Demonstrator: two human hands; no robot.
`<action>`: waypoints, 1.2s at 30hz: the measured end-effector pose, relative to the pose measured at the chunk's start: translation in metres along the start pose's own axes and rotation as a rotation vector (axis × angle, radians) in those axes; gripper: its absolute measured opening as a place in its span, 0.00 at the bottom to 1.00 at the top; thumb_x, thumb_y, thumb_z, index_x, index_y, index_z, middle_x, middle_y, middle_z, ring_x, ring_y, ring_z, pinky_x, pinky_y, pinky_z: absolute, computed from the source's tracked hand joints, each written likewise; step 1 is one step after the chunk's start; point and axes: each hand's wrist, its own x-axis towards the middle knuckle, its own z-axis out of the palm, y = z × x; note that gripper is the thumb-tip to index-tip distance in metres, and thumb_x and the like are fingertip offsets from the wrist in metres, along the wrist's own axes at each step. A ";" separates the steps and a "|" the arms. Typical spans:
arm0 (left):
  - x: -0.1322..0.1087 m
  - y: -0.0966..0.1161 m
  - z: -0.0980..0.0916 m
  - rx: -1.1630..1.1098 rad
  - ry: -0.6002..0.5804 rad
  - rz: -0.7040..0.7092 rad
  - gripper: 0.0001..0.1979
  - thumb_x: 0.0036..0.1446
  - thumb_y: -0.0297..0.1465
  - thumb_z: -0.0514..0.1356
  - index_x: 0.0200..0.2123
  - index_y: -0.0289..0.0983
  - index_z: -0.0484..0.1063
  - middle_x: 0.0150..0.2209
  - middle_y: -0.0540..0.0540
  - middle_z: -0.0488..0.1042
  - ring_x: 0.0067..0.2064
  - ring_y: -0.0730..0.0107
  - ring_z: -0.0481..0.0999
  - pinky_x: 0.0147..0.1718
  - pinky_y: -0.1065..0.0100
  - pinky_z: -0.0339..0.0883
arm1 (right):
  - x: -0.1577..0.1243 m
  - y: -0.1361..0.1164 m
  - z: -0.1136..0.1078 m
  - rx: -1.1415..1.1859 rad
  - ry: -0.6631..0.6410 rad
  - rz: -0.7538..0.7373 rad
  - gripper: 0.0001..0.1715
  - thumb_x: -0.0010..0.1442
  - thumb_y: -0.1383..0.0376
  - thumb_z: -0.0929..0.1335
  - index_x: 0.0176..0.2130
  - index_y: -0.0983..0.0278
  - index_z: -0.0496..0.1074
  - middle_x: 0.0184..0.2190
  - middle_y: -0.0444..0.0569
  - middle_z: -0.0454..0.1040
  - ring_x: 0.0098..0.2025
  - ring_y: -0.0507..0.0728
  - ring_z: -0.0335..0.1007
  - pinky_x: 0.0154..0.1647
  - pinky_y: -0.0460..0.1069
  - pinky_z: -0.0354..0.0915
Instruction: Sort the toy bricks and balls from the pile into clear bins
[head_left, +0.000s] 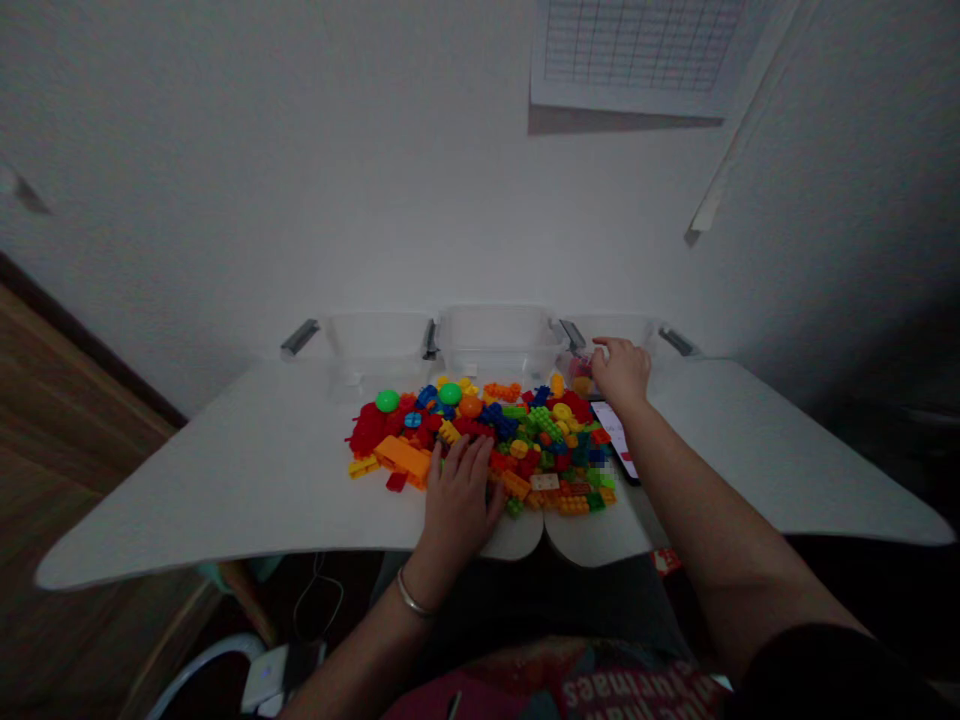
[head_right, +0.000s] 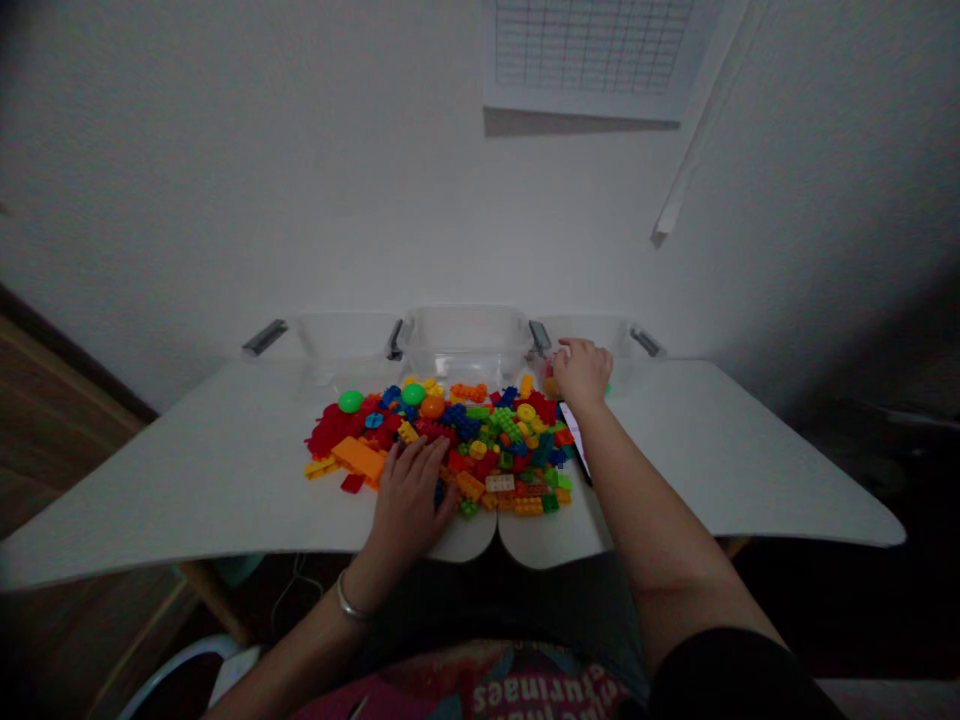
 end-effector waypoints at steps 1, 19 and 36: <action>0.000 0.000 0.000 -0.002 -0.002 -0.003 0.27 0.58 0.33 0.56 0.60 0.34 0.63 0.58 0.41 0.72 0.61 0.51 0.65 0.64 0.44 0.49 | -0.001 0.000 0.001 -0.006 0.003 -0.006 0.22 0.60 0.65 0.60 0.47 0.66 0.76 0.47 0.58 0.76 0.50 0.64 0.69 0.57 0.60 0.55; 0.000 0.000 -0.001 -0.007 0.008 -0.006 0.26 0.58 0.33 0.57 0.59 0.34 0.65 0.57 0.41 0.72 0.61 0.52 0.65 0.64 0.44 0.49 | -0.024 -0.087 -0.022 0.584 0.019 -0.355 0.18 0.57 0.65 0.63 0.48 0.62 0.70 0.45 0.53 0.73 0.48 0.59 0.68 0.52 0.56 0.64; 0.002 0.000 -0.001 -0.003 -0.003 0.005 0.19 0.58 0.33 0.57 0.53 0.37 0.72 0.56 0.41 0.73 0.60 0.50 0.66 0.63 0.41 0.50 | -0.080 -0.145 0.008 0.271 -0.512 -0.467 0.22 0.60 0.62 0.68 0.53 0.65 0.70 0.52 0.54 0.74 0.56 0.61 0.67 0.60 0.57 0.57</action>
